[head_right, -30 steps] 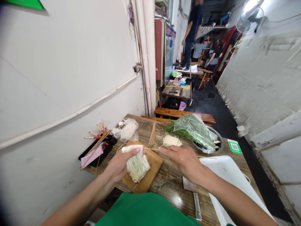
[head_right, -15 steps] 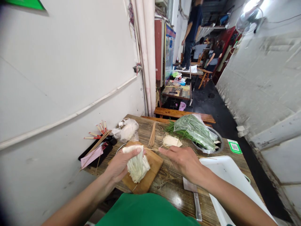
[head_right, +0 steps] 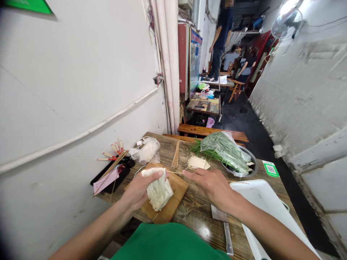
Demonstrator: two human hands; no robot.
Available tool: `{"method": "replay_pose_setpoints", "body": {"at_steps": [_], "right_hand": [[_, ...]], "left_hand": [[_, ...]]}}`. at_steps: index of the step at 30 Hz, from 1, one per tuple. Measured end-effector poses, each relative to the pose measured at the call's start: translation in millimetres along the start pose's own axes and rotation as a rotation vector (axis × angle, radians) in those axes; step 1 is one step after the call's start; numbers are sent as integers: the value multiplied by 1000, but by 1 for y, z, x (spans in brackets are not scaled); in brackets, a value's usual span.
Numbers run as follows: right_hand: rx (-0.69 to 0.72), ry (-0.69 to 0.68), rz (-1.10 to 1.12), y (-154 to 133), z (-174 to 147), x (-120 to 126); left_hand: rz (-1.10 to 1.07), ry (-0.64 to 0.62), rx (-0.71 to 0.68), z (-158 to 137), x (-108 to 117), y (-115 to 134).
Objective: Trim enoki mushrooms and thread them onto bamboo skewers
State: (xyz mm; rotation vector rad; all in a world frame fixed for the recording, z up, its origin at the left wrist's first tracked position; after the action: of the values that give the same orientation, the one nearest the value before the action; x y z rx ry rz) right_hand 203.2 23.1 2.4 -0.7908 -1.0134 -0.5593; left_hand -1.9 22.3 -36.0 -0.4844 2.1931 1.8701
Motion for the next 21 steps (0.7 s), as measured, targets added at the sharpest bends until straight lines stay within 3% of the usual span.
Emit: {"method": "replay_pose_setpoints", "body": {"at_steps": [21], "right_hand": [[30,11,90,-2,1,1]], "left_hand": [[-2,-20,-38,-5,-2,4]]}}
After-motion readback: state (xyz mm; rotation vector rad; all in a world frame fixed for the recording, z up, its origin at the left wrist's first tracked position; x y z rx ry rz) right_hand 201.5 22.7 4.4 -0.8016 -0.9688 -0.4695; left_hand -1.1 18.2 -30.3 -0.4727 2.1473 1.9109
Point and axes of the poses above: each hand's wrist, its own z-axis towards the middle knuckle, its own x-axis out of the back of the hand, y = z × x, the point moved 5 cm from there along z, towards the middle knuckle, and after that the axes turned 15 degrees about -x, right-handed, at the moved point
